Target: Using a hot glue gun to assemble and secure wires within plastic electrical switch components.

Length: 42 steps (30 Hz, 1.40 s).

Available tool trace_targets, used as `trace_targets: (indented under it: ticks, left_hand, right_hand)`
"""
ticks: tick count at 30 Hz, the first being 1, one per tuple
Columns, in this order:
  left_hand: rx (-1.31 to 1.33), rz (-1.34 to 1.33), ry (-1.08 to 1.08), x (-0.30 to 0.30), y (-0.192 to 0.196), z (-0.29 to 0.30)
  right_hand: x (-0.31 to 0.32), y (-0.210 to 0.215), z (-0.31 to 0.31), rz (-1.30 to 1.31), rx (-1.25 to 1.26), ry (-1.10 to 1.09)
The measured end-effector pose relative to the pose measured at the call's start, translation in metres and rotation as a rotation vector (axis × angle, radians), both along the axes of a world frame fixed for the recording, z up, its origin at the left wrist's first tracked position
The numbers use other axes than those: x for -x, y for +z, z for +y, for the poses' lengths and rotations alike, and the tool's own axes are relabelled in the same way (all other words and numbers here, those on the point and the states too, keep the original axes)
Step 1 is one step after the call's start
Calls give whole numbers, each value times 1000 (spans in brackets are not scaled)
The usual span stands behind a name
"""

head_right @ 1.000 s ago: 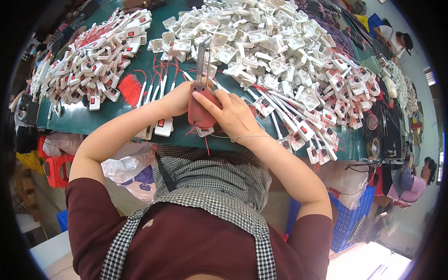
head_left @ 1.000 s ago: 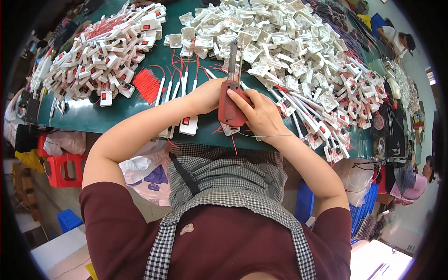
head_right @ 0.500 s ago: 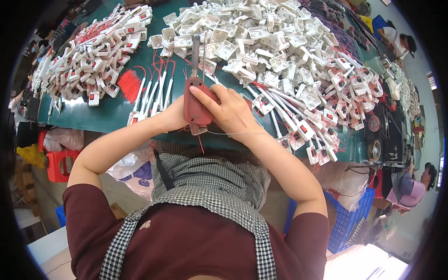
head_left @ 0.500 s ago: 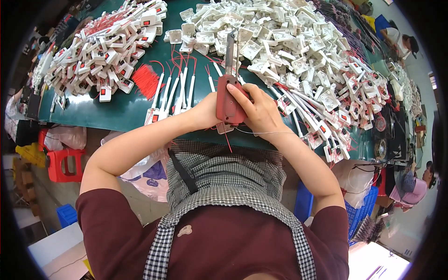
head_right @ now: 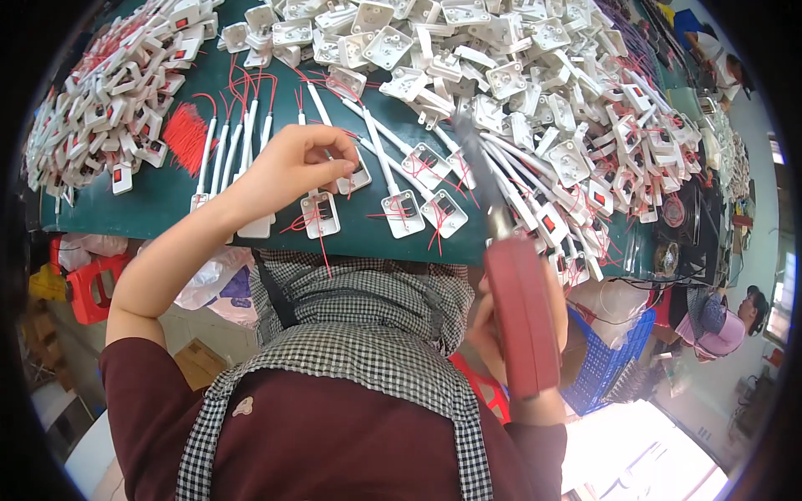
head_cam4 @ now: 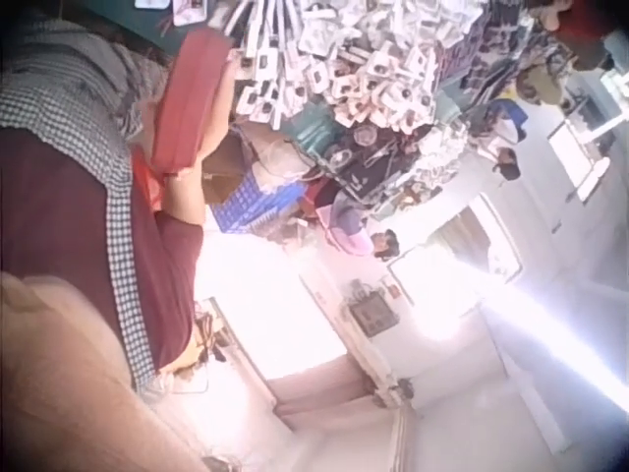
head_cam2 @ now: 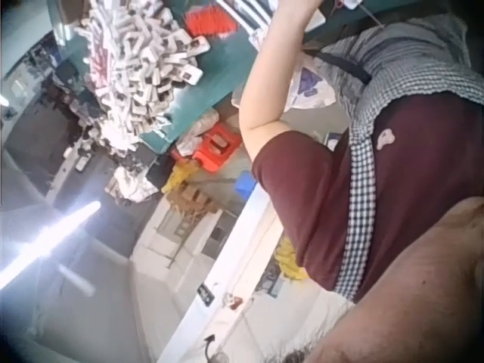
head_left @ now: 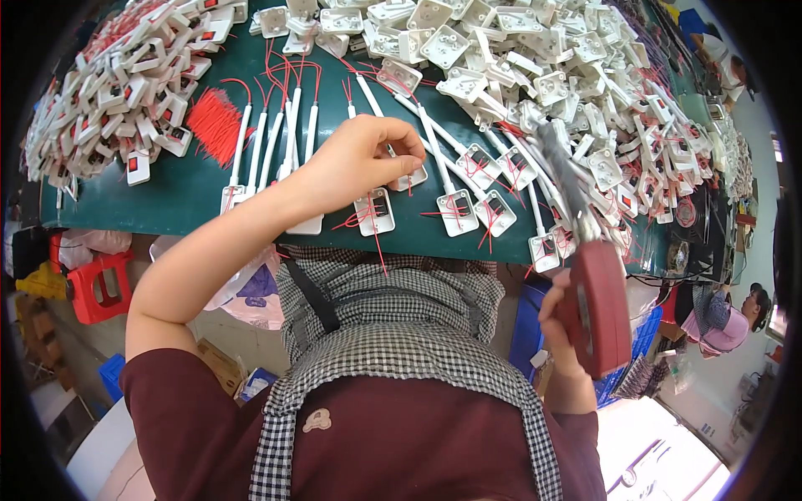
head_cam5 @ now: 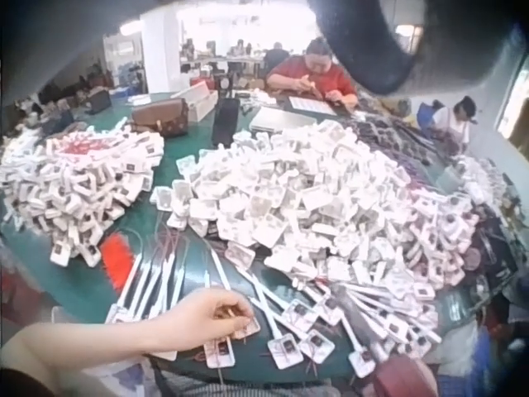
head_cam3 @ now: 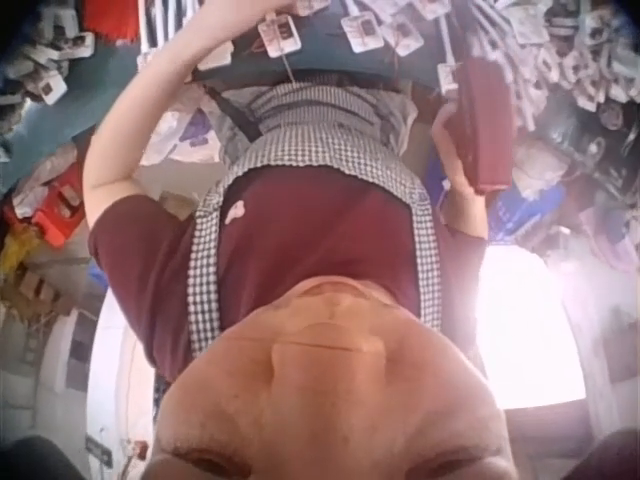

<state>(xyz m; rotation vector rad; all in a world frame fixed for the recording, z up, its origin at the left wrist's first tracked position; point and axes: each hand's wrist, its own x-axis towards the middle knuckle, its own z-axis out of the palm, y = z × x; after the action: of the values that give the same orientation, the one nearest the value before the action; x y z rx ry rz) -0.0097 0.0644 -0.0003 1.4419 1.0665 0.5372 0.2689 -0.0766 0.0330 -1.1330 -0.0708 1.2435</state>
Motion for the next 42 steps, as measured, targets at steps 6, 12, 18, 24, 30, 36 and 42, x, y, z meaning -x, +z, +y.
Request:
trace_targets:
  ticks: [6,12,18,24,30,36,42]
  left_hand:
    - [-557,272,177,-3,-8,-24]
    - [-519,322,303,-14,-12,-26]
    - [-412,326,362,-15,-19,-26]
    - [-400,345,300,-10,-17,-22]
    - [-389,348,293,-10,-16,-22]
    - [-384,348,289,-10,-16,-22]
    - [-385,348,291,-11,-16,-23]
  right_hand:
    - [0,-2,-2,-631,-358,727]
    - [10,-13,3,-473,-210,733]
    - [26,-3,22,-601,81,710]
    - [18,-9,25,-396,40,743]
    - [19,-9,29,-444,45,811]
    - [24,-12,31,-463,32,791]
    - [21,-12,30,-471,7,794]
